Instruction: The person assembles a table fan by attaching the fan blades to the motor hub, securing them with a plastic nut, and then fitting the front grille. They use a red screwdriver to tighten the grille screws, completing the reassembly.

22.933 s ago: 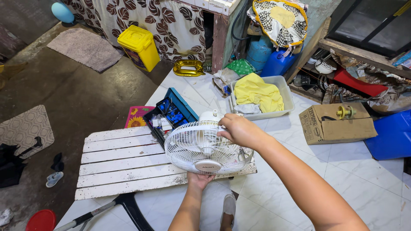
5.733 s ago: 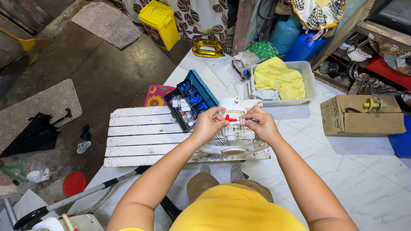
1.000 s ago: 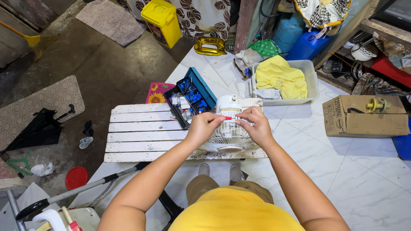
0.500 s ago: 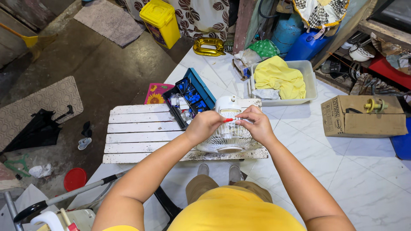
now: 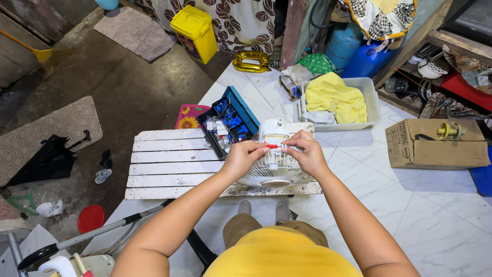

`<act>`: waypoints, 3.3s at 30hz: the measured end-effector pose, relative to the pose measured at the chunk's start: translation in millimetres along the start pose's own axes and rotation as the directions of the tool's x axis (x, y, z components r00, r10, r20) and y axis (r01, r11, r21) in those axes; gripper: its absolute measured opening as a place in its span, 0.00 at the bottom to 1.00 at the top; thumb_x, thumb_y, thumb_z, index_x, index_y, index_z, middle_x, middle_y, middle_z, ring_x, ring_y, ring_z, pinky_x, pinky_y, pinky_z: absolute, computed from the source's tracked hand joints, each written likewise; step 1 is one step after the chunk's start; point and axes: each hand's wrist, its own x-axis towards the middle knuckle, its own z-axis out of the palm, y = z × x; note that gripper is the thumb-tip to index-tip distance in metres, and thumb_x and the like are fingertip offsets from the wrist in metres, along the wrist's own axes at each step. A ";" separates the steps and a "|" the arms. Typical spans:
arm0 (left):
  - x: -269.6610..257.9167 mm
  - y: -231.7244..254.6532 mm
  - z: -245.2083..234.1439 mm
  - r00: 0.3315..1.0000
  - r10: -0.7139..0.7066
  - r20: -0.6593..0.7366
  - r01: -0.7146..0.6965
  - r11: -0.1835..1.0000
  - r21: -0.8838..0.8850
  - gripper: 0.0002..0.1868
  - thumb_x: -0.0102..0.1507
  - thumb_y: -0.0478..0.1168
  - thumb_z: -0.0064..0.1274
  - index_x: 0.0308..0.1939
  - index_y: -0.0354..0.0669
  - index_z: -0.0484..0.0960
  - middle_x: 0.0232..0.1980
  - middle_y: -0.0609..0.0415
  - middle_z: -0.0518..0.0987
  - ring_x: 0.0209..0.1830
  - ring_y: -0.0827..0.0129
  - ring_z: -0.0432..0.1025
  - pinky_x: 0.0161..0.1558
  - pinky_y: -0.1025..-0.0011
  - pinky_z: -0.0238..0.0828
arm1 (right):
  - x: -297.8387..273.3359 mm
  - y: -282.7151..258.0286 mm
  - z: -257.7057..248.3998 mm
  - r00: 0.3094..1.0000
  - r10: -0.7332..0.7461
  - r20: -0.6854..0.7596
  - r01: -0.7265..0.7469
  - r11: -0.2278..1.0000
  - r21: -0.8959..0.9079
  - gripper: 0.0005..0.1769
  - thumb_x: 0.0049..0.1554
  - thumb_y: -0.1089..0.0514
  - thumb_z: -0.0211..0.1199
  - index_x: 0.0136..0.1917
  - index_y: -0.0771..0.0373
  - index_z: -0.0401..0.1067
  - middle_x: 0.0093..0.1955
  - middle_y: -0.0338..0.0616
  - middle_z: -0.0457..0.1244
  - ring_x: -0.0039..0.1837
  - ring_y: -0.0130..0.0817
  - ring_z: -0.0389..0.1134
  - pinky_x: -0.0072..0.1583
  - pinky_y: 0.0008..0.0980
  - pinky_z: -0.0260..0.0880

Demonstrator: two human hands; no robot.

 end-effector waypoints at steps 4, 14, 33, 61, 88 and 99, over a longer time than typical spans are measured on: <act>17.3 -19.7 7.1 0.951 -0.306 0.047 0.304 0.897 -0.320 0.16 0.59 0.34 0.63 0.51 0.38 0.81 0.37 0.48 0.87 0.32 0.76 0.78 0.37 0.76 0.76 | -2.0 -0.4 1.7 1.000 0.002 0.005 -0.002 1.000 0.003 0.12 0.49 0.61 0.75 0.49 0.60 0.83 0.45 0.37 0.63 0.51 0.29 0.65 0.54 0.26 0.65; 18.2 4.7 5.5 0.997 -0.073 0.033 0.066 0.981 0.180 0.09 0.56 0.33 0.67 0.40 0.36 0.88 0.33 0.51 0.85 0.31 0.70 0.78 0.35 0.71 0.74 | -2.5 5.5 -2.8 1.000 0.007 0.011 -0.007 1.000 0.027 0.12 0.49 0.62 0.75 0.48 0.62 0.82 0.44 0.38 0.62 0.50 0.29 0.65 0.54 0.27 0.65; 2.9 -11.5 13.0 0.993 0.038 -0.107 -0.030 0.997 0.074 0.13 0.59 0.39 0.66 0.46 0.37 0.88 0.55 0.48 0.81 0.43 0.68 0.81 0.47 0.73 0.79 | 2.3 9.1 0.4 1.000 0.007 0.013 -0.008 1.000 0.019 0.12 0.49 0.61 0.76 0.48 0.61 0.83 0.44 0.37 0.62 0.49 0.28 0.64 0.52 0.26 0.65; 26.2 17.3 -11.7 0.915 0.333 0.230 -0.387 0.885 0.258 0.09 0.58 0.32 0.64 0.34 0.32 0.78 0.43 0.50 0.79 0.38 0.60 0.77 0.42 0.68 0.75 | 4.6 14.6 -4.9 0.997 -0.005 0.078 0.003 1.000 0.017 0.13 0.48 0.60 0.76 0.47 0.62 0.82 0.42 0.38 0.62 0.48 0.29 0.65 0.53 0.27 0.65; 11.6 -9.5 26.0 0.922 -0.373 -0.106 0.332 0.900 -0.282 0.15 0.64 0.39 0.60 0.42 0.24 0.87 0.30 0.50 0.84 0.25 0.76 0.76 0.31 0.79 0.76 | 10.6 16.0 -3.9 0.995 -0.027 0.100 0.027 1.000 0.001 0.13 0.48 0.59 0.76 0.48 0.60 0.83 0.43 0.38 0.63 0.49 0.30 0.65 0.55 0.28 0.65; 28.2 -13.9 12.0 0.915 -0.402 0.040 0.397 0.874 -0.282 0.12 0.60 0.32 0.63 0.43 0.25 0.82 0.33 0.45 0.85 0.26 0.73 0.78 0.30 0.76 0.76 | 16.0 20.9 -4.5 0.993 -0.040 0.110 0.038 0.999 0.018 0.13 0.48 0.59 0.76 0.48 0.60 0.83 0.42 0.39 0.63 0.48 0.30 0.65 0.53 0.29 0.65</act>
